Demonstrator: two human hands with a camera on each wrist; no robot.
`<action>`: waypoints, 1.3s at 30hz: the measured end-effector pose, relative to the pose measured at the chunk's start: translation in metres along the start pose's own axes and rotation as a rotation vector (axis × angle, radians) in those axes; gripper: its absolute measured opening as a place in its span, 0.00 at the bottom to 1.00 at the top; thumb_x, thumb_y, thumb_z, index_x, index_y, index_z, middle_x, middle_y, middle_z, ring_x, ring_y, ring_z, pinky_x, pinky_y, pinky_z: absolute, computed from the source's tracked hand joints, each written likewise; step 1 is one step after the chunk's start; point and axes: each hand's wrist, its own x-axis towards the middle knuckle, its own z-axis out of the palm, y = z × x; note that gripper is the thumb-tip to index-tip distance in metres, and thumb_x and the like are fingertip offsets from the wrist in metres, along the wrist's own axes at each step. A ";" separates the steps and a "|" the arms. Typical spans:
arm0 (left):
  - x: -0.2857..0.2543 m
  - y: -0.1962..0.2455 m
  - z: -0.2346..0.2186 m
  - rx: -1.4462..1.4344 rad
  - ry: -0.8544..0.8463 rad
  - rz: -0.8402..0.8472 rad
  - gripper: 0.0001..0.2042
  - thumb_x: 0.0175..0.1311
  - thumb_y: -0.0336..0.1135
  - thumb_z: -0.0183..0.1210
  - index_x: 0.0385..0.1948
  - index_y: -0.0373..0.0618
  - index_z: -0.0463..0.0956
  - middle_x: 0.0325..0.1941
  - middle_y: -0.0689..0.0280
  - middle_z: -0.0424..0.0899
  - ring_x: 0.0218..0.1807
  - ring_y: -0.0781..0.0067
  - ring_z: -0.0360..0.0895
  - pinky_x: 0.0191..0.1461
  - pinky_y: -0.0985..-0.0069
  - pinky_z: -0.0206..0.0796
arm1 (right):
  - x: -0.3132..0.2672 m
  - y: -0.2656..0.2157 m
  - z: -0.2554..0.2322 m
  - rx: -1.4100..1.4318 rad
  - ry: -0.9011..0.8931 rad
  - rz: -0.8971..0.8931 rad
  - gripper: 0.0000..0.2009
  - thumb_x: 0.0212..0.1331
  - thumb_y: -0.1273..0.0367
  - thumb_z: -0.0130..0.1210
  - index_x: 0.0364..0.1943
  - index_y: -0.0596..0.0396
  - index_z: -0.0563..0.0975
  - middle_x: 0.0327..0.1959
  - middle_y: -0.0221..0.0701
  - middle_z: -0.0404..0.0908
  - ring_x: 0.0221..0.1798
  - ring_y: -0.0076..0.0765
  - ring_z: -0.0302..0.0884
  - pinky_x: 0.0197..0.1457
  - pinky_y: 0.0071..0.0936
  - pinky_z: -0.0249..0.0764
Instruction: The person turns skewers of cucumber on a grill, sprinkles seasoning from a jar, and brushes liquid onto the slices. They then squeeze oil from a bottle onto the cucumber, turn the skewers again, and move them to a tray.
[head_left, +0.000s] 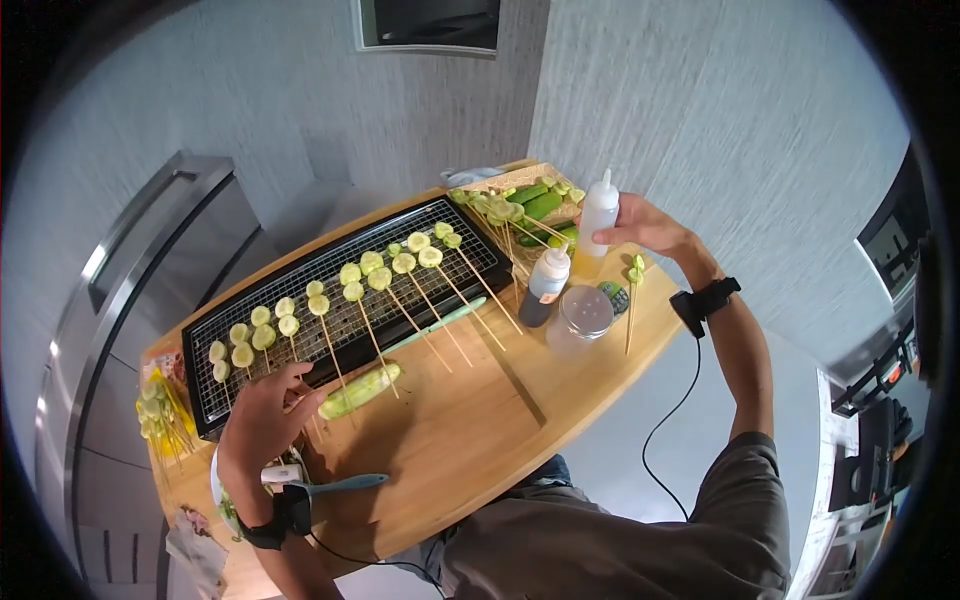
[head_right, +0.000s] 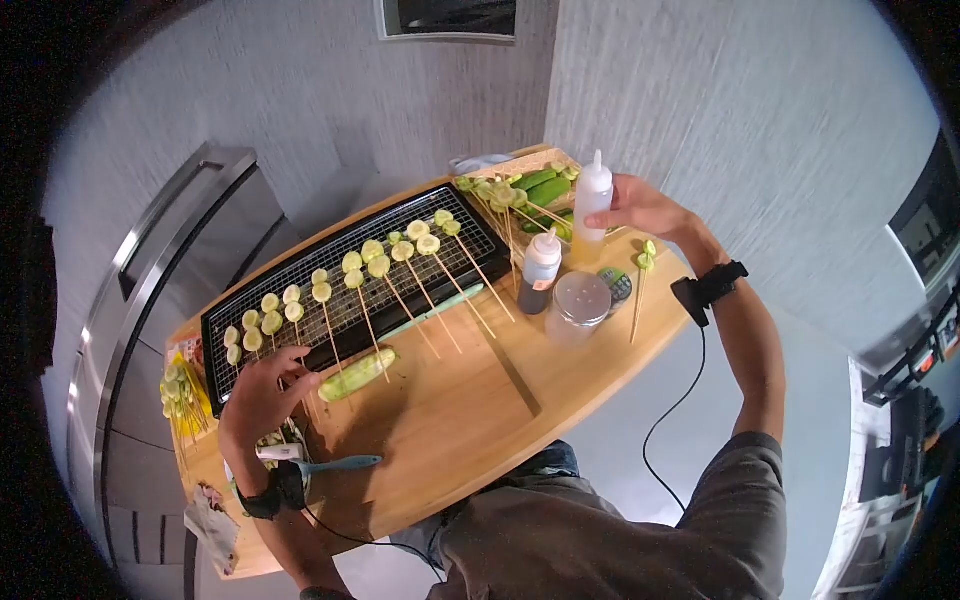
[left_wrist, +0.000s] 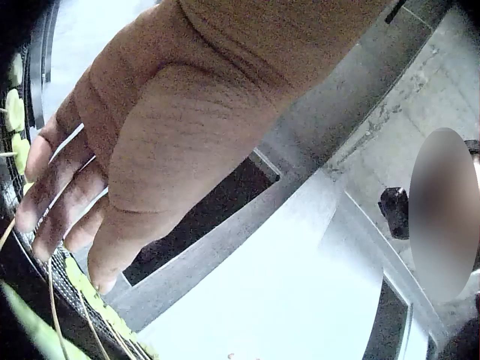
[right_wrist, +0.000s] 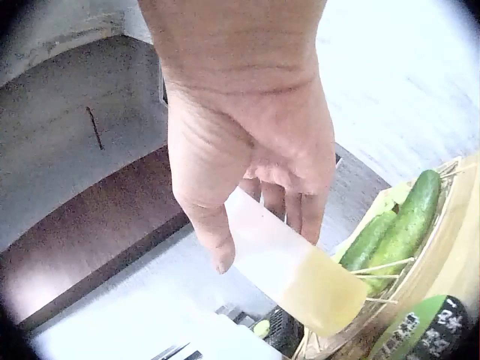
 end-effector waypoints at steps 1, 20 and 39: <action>-0.001 0.001 -0.002 -0.009 -0.003 -0.017 0.20 0.63 0.37 0.69 0.54 0.39 0.79 0.38 0.54 0.90 0.40 0.57 0.88 0.46 0.67 0.78 | 0.003 0.011 0.000 0.032 -0.033 -0.006 0.26 0.63 0.73 0.67 0.64 0.60 0.72 0.60 0.32 0.80 0.64 0.30 0.75 0.71 0.33 0.70; -0.019 -0.012 -0.020 0.009 0.060 -0.130 0.20 0.63 0.33 0.67 0.57 0.38 0.79 0.37 0.59 0.90 0.37 0.64 0.87 0.44 0.69 0.77 | 0.002 0.022 0.023 0.015 -0.194 0.115 0.33 0.47 0.75 0.66 0.64 0.56 0.73 0.57 0.32 0.80 0.60 0.32 0.76 0.67 0.32 0.70; -0.057 -0.064 -0.064 0.029 0.342 -0.192 0.18 0.67 0.35 0.66 0.54 0.34 0.79 0.38 0.56 0.90 0.39 0.63 0.88 0.43 0.69 0.77 | 0.001 -0.148 0.156 -0.607 -0.307 -0.470 0.14 0.62 0.73 0.62 0.53 0.56 0.80 0.47 0.37 0.86 0.48 0.39 0.86 0.52 0.35 0.82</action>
